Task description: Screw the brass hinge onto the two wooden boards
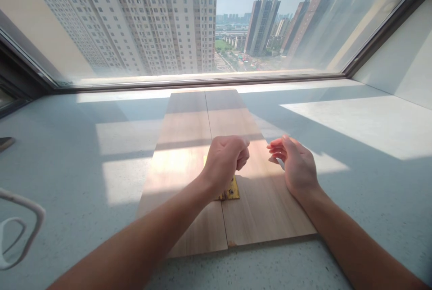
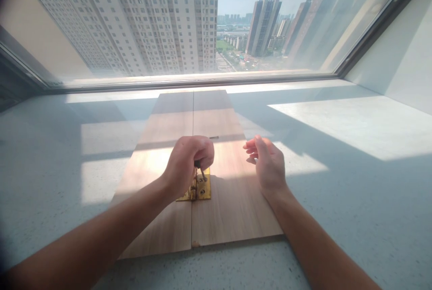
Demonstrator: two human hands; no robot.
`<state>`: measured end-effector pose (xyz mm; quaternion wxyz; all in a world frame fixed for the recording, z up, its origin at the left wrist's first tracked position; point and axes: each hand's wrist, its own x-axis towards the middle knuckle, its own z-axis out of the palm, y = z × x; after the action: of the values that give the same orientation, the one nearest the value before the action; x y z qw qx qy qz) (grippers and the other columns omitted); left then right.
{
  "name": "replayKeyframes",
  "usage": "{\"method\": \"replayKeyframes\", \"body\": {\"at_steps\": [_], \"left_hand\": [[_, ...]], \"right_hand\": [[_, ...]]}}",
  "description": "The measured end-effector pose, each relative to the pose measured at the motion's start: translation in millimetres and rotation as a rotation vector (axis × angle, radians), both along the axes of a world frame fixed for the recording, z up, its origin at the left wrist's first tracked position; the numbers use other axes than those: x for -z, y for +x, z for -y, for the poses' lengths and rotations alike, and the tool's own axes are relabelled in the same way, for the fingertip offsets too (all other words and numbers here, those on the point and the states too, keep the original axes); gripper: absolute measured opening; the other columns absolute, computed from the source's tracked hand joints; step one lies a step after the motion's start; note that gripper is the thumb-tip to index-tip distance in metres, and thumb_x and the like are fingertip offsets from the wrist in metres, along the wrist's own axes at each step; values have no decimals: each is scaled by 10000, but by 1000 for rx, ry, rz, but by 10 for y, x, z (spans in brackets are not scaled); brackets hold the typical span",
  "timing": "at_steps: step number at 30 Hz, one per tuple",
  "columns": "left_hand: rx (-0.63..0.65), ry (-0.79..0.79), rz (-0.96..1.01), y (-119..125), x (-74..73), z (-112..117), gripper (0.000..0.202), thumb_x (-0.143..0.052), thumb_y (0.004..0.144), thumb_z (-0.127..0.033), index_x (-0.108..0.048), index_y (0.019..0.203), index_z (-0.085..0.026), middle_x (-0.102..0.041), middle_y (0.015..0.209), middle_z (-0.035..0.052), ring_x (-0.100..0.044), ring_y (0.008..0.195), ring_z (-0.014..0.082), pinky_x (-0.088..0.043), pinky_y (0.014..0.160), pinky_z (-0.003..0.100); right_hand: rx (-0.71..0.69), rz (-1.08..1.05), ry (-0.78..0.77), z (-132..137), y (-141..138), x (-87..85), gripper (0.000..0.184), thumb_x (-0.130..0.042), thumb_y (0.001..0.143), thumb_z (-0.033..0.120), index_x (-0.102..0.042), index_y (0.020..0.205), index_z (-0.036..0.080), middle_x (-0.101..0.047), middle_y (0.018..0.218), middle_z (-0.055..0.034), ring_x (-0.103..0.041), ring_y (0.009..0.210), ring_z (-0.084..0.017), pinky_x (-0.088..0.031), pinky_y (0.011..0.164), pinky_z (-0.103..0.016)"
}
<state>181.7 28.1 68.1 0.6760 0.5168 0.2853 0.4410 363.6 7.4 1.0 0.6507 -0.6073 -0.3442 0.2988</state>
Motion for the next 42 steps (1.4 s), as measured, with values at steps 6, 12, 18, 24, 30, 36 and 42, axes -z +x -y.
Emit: {"method": "replayKeyframes", "body": {"at_steps": [6, 12, 18, 24, 30, 36, 42], "left_hand": [[-452, 9, -17, 60, 83, 317, 314, -582, 912, -454, -514, 735, -203, -439, 569, -52, -414, 523, 101, -353, 516, 241], [-244, 142, 33, 32, 113, 315, 618, -565, 882, -555, -254, 483, -199, -244, 459, -58, -208, 450, 78, -187, 458, 281], [267, 27, 39, -89, 7, 37, 651, -630, 802, -536, -237, 409, -197, -171, 402, -74, -161, 387, 49, -127, 435, 270], [57, 50, 58, -22, 50, 35, 682, -445, 917, -578, -371, 362, -188, -363, 458, -3, -358, 474, 102, -286, 474, 273], [-300, 101, -99, -18, 41, 300, 575, -544, 911, -558, -553, 484, -174, -508, 490, -1, -446, 505, 101, -358, 544, 264], [-222, 125, 75, 23, 94, 325, 624, -539, 885, -601, -325, 469, -188, -285, 465, -47, -250, 466, 85, -195, 467, 275], [-30, 124, 112, 10, 126, 113, 633, -683, 803, -486, -286, 415, -183, -223, 432, -66, -196, 425, 55, -148, 430, 262]], "right_hand": [[-3, 39, -3, 8, 11, 21, 333, -651, 818, 518, -680, 701, 208, -668, 769, -31, -575, 694, -145, -482, 566, -245], [-12, 52, 7, 11, -8, 6, 337, -654, 810, 522, -680, 686, 210, -670, 750, -35, -576, 689, -150, -475, 552, -247], [-9, 20, -6, 14, -24, -16, 337, -651, 808, 517, -678, 683, 206, -663, 740, -30, -566, 675, -146, -466, 550, -247], [-27, 41, -3, 16, -24, -6, 340, -639, 827, 517, -683, 690, 209, -665, 743, -27, -564, 689, -148, -463, 568, -251], [-28, 55, 10, 20, -30, -4, 340, -635, 835, 502, -679, 673, 207, -666, 733, -28, -563, 686, -145, -455, 571, -251], [-36, 87, -3, 29, -32, -19, 362, -621, 844, 514, -681, 671, 201, -661, 729, -29, -559, 686, -146, -459, 572, -248], [-27, 36, -31, 20, -31, -2, 358, -637, 827, 530, -681, 685, 203, -656, 742, -25, -562, 702, -150, -469, 564, -240]]}}
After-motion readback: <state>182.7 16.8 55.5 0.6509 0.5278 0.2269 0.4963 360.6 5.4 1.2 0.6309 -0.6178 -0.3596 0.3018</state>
